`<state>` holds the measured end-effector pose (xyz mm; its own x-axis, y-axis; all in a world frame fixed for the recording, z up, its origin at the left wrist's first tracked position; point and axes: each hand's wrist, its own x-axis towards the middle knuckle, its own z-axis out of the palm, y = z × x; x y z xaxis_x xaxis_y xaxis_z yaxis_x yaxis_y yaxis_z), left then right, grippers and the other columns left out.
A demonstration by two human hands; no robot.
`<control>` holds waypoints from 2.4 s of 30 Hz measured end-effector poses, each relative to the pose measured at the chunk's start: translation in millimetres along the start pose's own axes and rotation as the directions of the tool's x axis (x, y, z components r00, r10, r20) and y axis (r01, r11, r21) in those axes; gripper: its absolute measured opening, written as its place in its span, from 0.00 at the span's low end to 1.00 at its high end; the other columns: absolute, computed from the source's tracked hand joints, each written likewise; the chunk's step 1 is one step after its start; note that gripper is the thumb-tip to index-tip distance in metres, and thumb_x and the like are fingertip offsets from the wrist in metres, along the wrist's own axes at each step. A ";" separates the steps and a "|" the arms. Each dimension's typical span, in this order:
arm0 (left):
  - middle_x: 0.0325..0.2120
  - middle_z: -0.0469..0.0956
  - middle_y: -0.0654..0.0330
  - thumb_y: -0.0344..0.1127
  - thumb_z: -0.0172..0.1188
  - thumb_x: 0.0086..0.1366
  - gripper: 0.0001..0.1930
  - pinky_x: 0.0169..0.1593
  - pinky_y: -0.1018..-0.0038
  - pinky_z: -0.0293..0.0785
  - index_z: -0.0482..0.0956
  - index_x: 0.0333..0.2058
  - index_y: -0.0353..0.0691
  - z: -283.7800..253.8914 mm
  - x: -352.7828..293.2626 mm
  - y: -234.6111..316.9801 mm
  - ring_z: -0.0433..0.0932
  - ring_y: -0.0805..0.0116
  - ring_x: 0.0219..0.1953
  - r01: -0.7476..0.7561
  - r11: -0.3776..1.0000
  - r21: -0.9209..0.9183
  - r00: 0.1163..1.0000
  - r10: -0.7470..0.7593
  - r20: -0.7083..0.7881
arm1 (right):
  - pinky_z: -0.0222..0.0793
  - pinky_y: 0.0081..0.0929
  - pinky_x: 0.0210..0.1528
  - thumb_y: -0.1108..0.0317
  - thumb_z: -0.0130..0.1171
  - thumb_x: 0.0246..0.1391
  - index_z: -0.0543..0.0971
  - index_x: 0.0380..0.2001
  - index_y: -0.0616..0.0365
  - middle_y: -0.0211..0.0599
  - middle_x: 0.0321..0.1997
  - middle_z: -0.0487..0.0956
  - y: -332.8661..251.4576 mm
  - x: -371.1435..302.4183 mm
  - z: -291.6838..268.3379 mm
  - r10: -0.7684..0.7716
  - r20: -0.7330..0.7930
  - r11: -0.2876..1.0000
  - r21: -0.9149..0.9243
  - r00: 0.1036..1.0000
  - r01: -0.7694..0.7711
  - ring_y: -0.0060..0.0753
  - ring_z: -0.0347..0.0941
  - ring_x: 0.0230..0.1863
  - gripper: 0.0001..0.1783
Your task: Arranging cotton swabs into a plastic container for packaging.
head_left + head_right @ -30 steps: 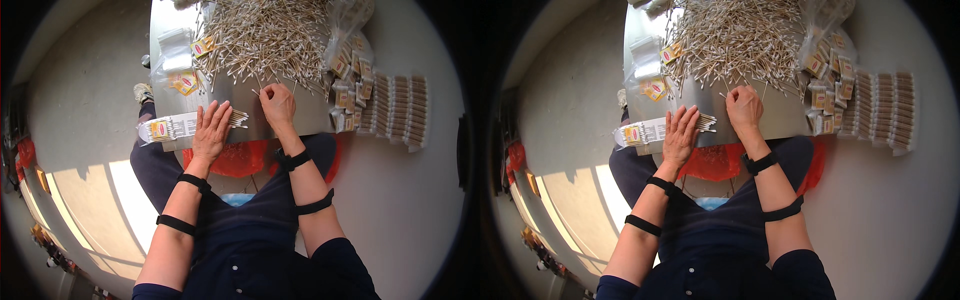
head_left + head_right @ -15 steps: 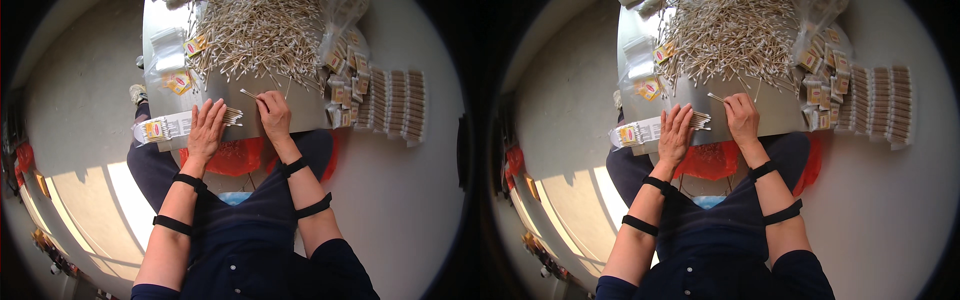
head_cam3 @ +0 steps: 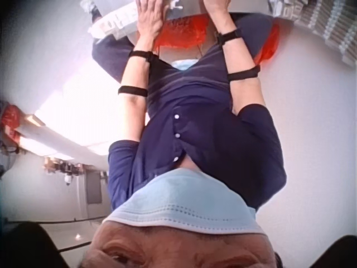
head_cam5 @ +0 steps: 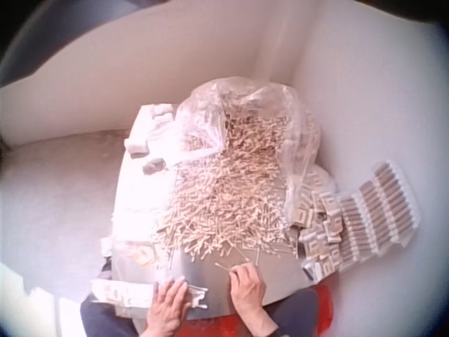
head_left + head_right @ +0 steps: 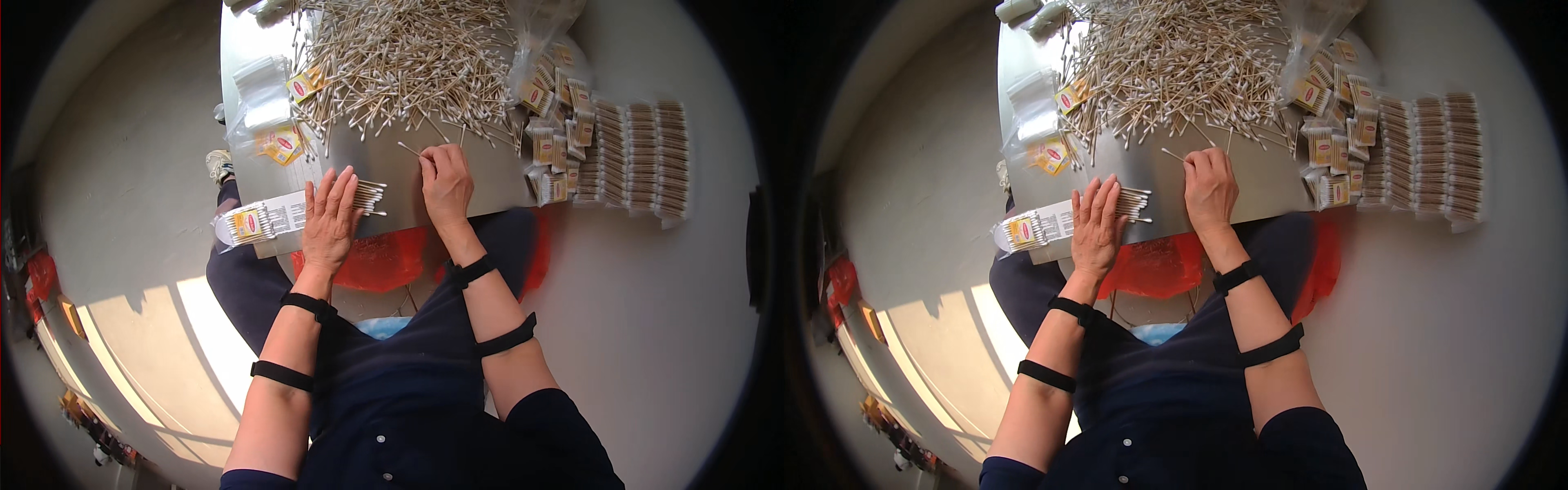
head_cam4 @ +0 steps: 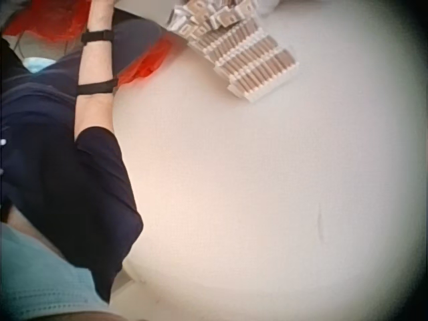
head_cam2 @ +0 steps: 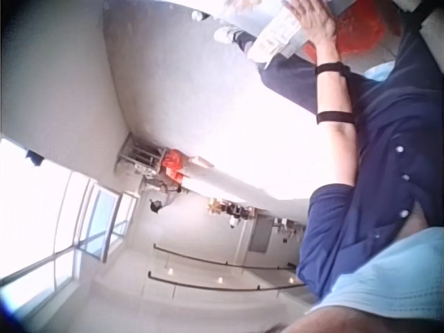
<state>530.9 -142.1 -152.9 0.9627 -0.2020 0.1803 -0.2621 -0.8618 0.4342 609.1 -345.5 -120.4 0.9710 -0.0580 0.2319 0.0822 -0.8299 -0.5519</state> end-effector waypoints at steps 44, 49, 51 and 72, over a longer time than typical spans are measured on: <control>0.71 0.56 0.50 0.27 0.49 0.71 0.33 0.73 0.63 0.50 0.50 0.72 0.34 -18.2 -10.3 -7.4 0.56 0.54 0.73 0.260 0.736 -0.625 0.875 -0.454 -0.170 | 0.77 0.32 0.54 0.82 0.50 0.63 0.79 0.47 0.64 0.41 0.56 0.75 -37.2 -51.7 19.2 0.167 0.036 0.829 0.536 0.985 -0.160 0.39 0.76 0.54 0.13; 0.70 0.58 0.50 0.26 0.67 0.59 0.44 0.72 0.62 0.55 0.53 0.71 0.35 -30.3 -13.6 -0.1 0.60 0.50 0.70 0.210 0.893 -0.399 0.948 -0.286 -0.140 | 0.74 0.30 0.40 0.85 0.61 0.52 0.80 0.39 0.62 0.38 0.45 0.75 -29.5 -61.8 3.5 0.005 0.121 0.927 0.373 0.993 -0.050 0.37 0.77 0.40 0.11; 0.69 0.60 0.51 0.30 0.72 0.56 0.48 0.71 0.61 0.57 0.53 0.70 0.36 -27.9 -16.8 -1.9 0.61 0.49 0.69 0.168 0.928 -0.332 0.968 -0.219 -0.122 | 0.74 0.31 0.40 0.85 0.62 0.51 0.79 0.38 0.62 0.39 0.44 0.74 -29.6 -58.7 4.6 -0.112 0.147 0.938 0.342 0.983 0.055 0.39 0.76 0.40 0.11; 0.63 0.65 0.49 0.26 0.65 0.57 0.40 0.70 0.59 0.59 0.58 0.68 0.35 -19.1 -17.4 -0.6 0.63 0.47 0.66 0.191 0.905 -0.381 0.951 -0.266 -0.156 | 0.73 0.35 0.39 0.82 0.62 0.52 0.75 0.35 0.62 0.41 0.41 0.74 -26.5 -51.3 -43.9 -0.125 0.300 0.908 0.419 0.946 -0.013 0.46 0.76 0.37 0.09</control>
<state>513.0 -129.2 -139.4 0.9750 0.1097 0.1933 -0.0793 -0.6406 0.7637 547.3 -344.8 -82.5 0.9753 0.2157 0.0477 0.1562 -0.5203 -0.8396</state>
